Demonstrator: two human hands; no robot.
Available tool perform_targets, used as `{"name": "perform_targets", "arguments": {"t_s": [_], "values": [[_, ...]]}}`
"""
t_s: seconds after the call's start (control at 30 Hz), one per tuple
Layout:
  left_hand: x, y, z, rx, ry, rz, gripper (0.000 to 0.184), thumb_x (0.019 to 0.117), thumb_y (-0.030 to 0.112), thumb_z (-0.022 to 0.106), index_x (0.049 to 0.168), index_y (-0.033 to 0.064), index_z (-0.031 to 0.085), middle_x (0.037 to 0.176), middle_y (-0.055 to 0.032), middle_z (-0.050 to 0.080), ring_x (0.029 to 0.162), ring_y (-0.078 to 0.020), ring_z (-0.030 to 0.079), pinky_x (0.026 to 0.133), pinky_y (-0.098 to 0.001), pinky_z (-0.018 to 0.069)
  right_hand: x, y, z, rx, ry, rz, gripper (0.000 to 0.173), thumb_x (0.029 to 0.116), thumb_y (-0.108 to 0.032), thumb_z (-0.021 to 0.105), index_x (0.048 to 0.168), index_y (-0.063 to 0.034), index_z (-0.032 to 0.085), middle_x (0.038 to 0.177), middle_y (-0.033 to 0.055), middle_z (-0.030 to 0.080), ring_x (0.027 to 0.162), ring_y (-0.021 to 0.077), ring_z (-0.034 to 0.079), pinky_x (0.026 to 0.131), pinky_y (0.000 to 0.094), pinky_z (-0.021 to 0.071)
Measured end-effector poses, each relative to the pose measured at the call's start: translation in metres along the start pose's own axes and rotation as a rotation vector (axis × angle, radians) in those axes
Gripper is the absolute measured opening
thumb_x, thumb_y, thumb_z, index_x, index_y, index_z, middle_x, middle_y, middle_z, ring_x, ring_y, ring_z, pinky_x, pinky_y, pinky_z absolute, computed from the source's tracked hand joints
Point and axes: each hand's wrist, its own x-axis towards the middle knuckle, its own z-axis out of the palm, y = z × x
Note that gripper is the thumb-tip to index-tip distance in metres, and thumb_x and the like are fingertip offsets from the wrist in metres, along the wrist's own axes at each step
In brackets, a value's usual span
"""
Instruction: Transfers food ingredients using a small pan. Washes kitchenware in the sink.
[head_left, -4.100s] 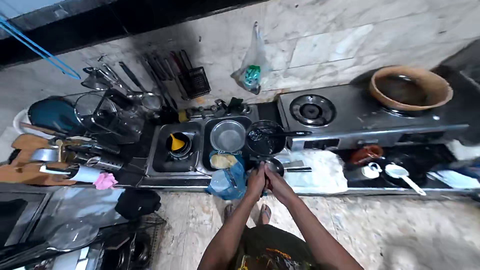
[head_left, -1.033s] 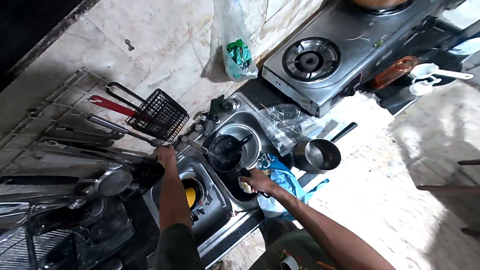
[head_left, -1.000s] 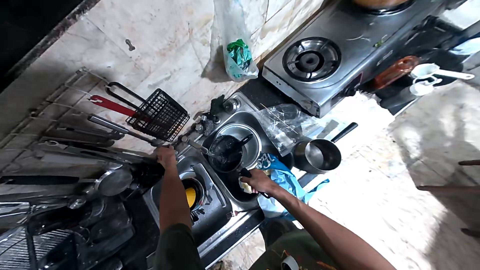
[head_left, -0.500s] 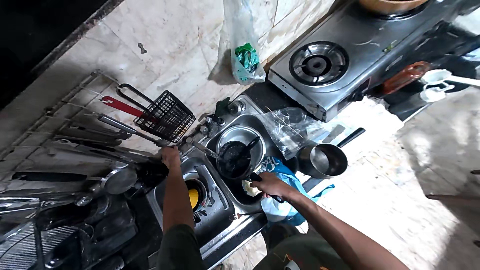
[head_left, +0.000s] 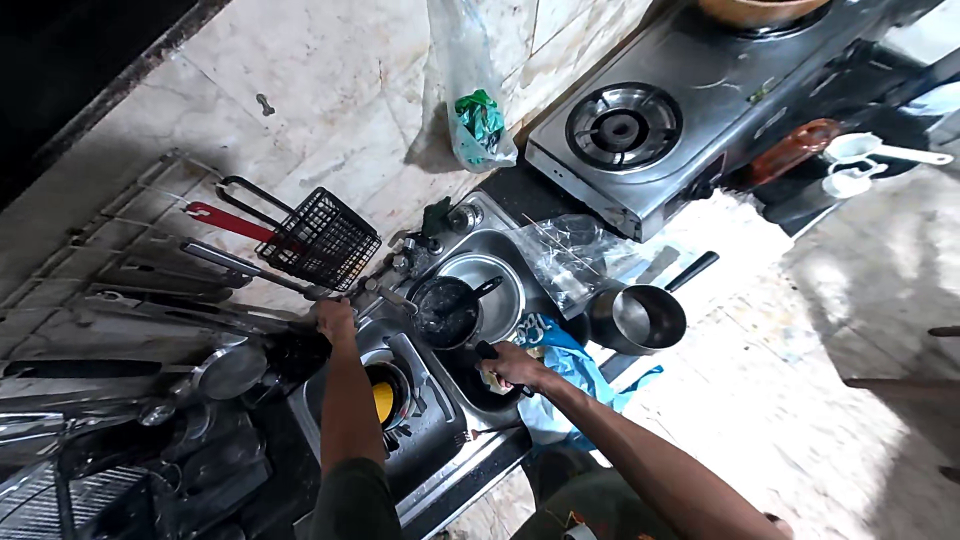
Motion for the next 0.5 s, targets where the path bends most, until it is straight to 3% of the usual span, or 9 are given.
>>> {"name": "perform_targets", "arguments": {"t_s": [0.5], "values": [[-0.004, 0.004, 0.001, 0.102, -0.031, 0.046, 0.050, 0.0986, 0.045, 0.061, 0.125, 0.0036, 0.068, 0.133, -0.0251, 0.063, 0.127, -0.0420, 0.058, 0.104, -0.0665, 0.0435, -0.024, 0.009, -0.013, -0.016, 0.142, 0.025, 0.027, 0.0935, -0.036, 0.069, 0.091, -0.0099, 0.064, 0.062, 0.0021, 0.059, 0.048, 0.0134, 0.057, 0.051, 0.0322, 0.0517]]}}
